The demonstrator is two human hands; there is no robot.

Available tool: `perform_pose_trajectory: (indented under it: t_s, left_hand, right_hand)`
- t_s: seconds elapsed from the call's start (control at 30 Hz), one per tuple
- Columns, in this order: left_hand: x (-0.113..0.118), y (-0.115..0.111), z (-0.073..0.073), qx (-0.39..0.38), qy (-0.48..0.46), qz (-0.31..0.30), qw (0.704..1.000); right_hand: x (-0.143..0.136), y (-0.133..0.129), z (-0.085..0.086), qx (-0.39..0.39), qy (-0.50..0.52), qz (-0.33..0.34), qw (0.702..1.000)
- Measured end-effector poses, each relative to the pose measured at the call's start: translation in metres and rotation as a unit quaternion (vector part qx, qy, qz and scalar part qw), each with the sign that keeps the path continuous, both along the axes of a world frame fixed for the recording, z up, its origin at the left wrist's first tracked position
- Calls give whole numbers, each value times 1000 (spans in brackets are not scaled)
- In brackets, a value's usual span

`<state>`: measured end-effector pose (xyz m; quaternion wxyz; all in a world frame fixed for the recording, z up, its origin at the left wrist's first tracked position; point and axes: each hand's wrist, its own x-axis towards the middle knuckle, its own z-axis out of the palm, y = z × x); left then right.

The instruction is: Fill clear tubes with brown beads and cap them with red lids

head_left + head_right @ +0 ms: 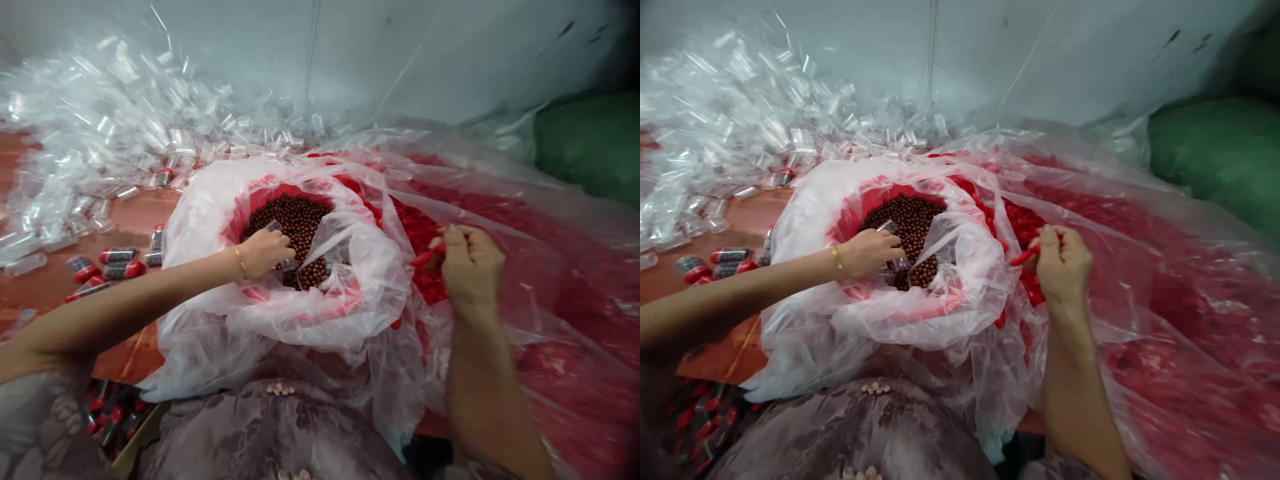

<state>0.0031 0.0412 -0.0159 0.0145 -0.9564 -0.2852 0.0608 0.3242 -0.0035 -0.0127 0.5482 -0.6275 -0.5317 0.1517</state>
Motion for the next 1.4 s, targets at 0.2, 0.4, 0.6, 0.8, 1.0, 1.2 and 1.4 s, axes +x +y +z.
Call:
perform_pose_trajectory:
  t_s: [0.2,0.4,0.6,0.8,1.0,1.2,1.4]
  left_hand:
    - [15,28,-21,-80,123,75,986]
    - [39,45,-17,-173,86,193,962]
    - [76,63,-43,-188,-75,244,948]
    - [64,77,-44,-246,-232,271,901]
    - [40,60,-23,-479,-531,207,668]
    - [22,26,-15,-559,-542,165,606]
    - [21,11,-10,-468,-517,128,705]
  right_hand:
    - [-87,-2,4,37,178,140,973]
    - [-110,10,-16,-66,303,217,925]
    - [-106,9,-15,-77,356,210,907]
    - [-106,13,-18,-42,344,175,921]
    - [-104,15,-24,-30,376,179,909]
    - [-114,24,-16,-36,412,199,888]
    - [-142,27,-2,-18,276,159,948]
